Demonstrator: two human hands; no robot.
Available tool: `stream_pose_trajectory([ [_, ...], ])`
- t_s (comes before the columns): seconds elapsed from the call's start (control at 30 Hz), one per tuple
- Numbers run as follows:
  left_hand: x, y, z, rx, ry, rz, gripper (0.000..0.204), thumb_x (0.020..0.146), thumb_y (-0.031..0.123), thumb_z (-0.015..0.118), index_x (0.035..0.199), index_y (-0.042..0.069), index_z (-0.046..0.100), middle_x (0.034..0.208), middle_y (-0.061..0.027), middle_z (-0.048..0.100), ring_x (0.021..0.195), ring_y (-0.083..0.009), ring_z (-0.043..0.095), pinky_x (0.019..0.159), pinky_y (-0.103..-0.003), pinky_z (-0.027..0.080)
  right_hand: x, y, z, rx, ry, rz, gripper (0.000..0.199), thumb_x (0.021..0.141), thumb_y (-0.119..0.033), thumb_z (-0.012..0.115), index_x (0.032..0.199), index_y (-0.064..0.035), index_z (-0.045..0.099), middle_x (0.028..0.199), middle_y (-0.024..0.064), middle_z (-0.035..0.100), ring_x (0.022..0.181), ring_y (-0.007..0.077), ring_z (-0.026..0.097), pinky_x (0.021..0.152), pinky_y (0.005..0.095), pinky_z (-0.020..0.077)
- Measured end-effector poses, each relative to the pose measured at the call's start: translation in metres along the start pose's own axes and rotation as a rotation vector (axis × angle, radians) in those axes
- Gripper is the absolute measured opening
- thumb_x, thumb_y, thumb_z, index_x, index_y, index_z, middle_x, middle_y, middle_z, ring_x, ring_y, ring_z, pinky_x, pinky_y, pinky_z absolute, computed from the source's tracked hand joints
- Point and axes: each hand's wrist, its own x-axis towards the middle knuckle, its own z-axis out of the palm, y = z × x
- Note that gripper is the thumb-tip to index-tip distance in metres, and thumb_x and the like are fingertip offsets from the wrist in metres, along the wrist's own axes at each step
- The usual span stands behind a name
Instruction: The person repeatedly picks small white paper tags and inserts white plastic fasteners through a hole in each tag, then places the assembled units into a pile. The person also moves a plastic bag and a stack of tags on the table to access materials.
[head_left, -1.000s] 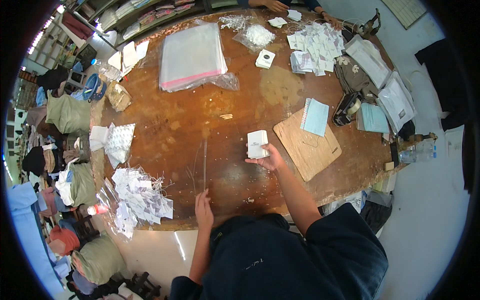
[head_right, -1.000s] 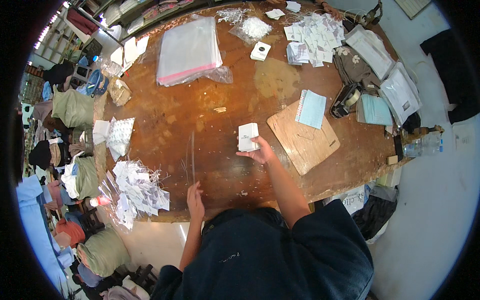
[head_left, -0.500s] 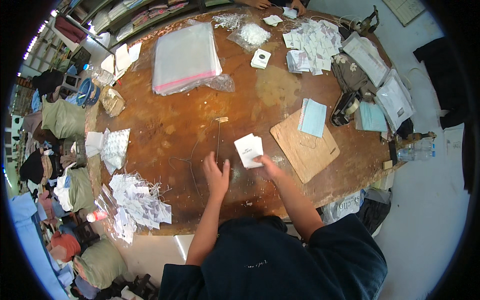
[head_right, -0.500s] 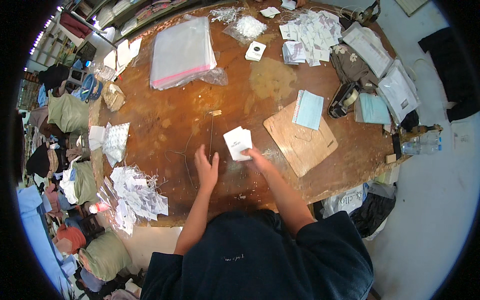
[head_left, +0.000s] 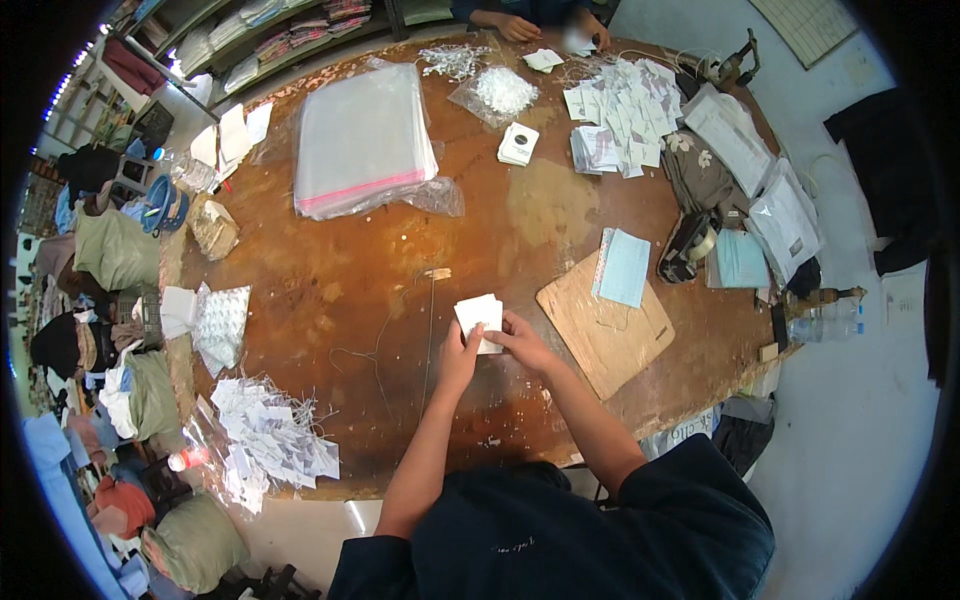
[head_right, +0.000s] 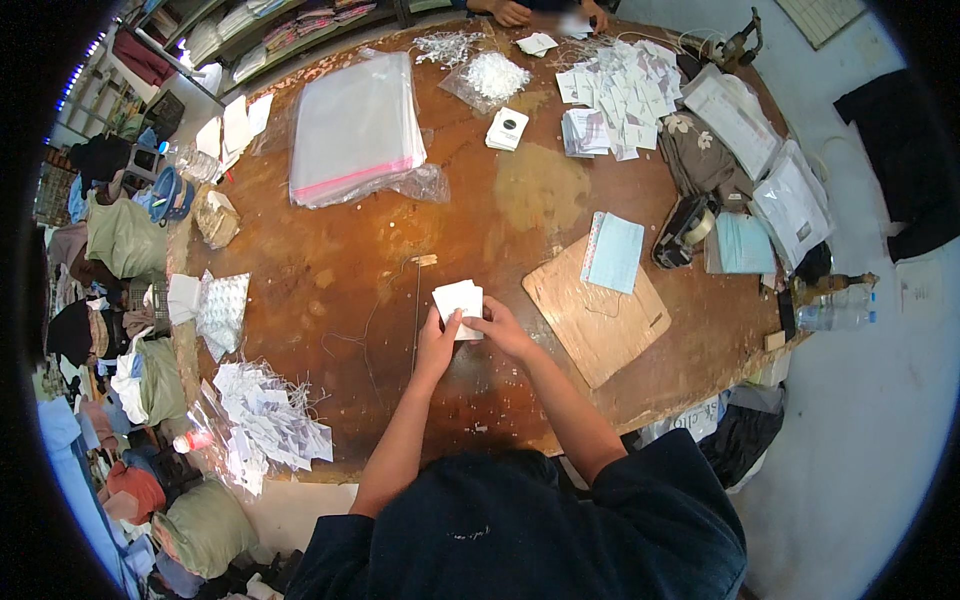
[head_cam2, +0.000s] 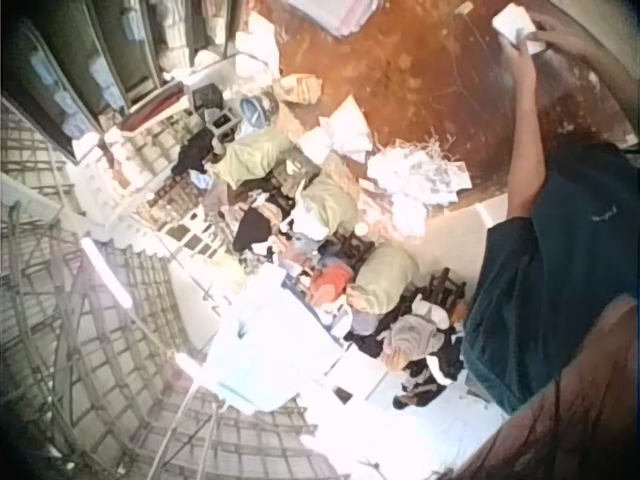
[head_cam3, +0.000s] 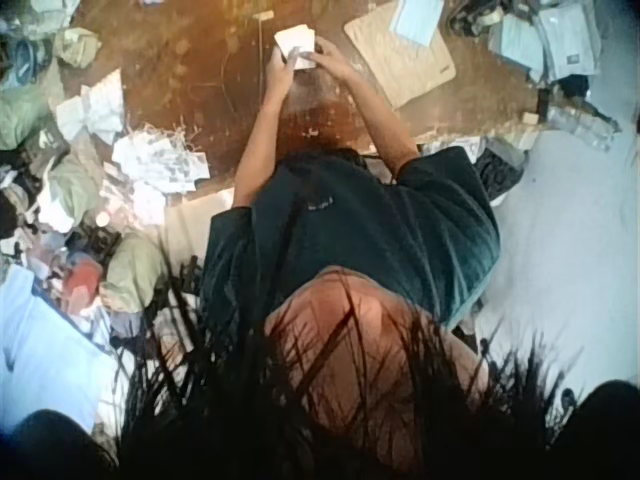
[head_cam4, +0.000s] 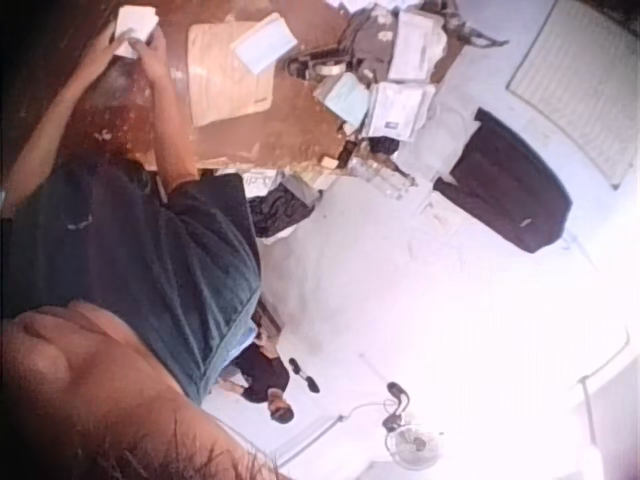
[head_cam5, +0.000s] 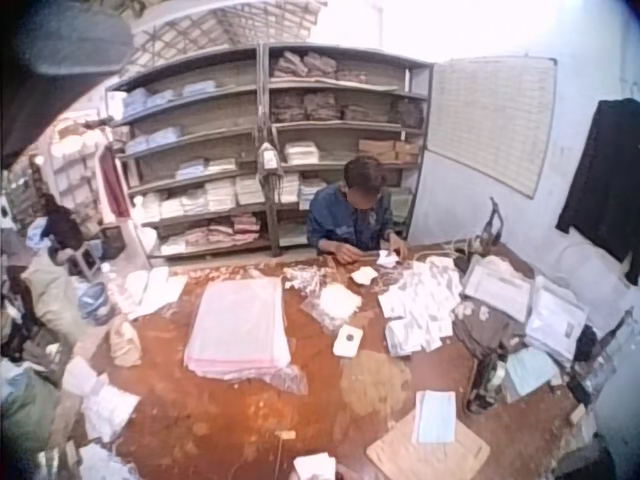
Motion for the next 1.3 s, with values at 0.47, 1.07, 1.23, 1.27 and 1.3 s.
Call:
stream_pose_trajectory([
  [0.47, -0.032, -0.057, 0.009, 0.941, -0.609, -0.069, 0.1, 0.081, 0.075, 0.054, 0.158, 0.029, 0.008, 0.162, -0.0152, -0.018, 0.144, -0.0477, -0.019, 0.108, -0.072, -0.005, 0.261, -0.153, -0.118, 0.039, 0.618, -0.204, 0.022, 0.085, -0.019, 0.074, 0.099, -0.0076, 0.062, 0.079, 0.0019, 0.065, 0.055, 0.0114, 0.052, 0.046, 0.029, 0.0348],
  [1.07, -0.039, -0.066, 0.009, 0.9, -0.505, 0.011, 0.094, 0.081, 0.073, 0.055, 0.157, 0.033, 0.015, 0.163, -0.0127, -0.009, 0.146, -0.0457, -0.013, 0.108, -0.073, -0.002, 0.283, -0.156, -0.103, -0.894, 1.0, -0.262, 0.059, 0.086, -0.036, 0.066, 0.125, 0.005, 0.05, 0.123, 0.0275, 0.05, 0.117, 0.043, 0.049, 0.098, 0.0503, 0.0428],
  [1.23, -0.038, -0.055, 0.0, 0.865, -0.435, 0.066, 0.087, 0.085, 0.056, 0.063, 0.155, 0.023, 0.023, 0.162, -0.0128, 0.004, 0.148, -0.0412, -0.001, 0.112, -0.068, 0.008, 0.141, -0.028, -0.034, -0.905, 0.674, -0.541, 0.052, 0.09, -0.024, 0.064, 0.131, 0.0029, 0.046, 0.13, 0.032, 0.045, 0.118, 0.0489, 0.045, 0.102, 0.0496, 0.0384],
  [1.27, -0.035, -0.055, -0.007, 0.852, -0.359, 0.148, 0.086, 0.085, 0.051, 0.065, 0.153, 0.019, 0.025, 0.161, -0.0138, 0.011, 0.148, -0.0406, 0.005, 0.114, -0.065, 0.012, 0.105, -0.001, -0.018, -0.929, 0.638, -0.598, 0.049, 0.089, -0.02, 0.065, 0.129, 0.0022, 0.048, 0.13, 0.0309, 0.045, 0.117, 0.0477, 0.046, 0.101, 0.0486, 0.0391],
  [1.3, -0.043, -0.055, -0.014, 0.837, -0.341, 0.152, 0.084, 0.085, 0.046, 0.067, 0.152, 0.015, 0.028, 0.16, -0.0148, 0.017, 0.148, -0.0401, 0.01, 0.115, -0.062, 0.016, 0.065, 0.027, -0.004, -0.892, 0.577, -0.501, 0.052, 0.089, -0.019, 0.065, 0.132, 0.0016, 0.046, 0.132, 0.031, 0.041, 0.123, 0.0476, 0.042, 0.105, 0.0482, 0.037],
])
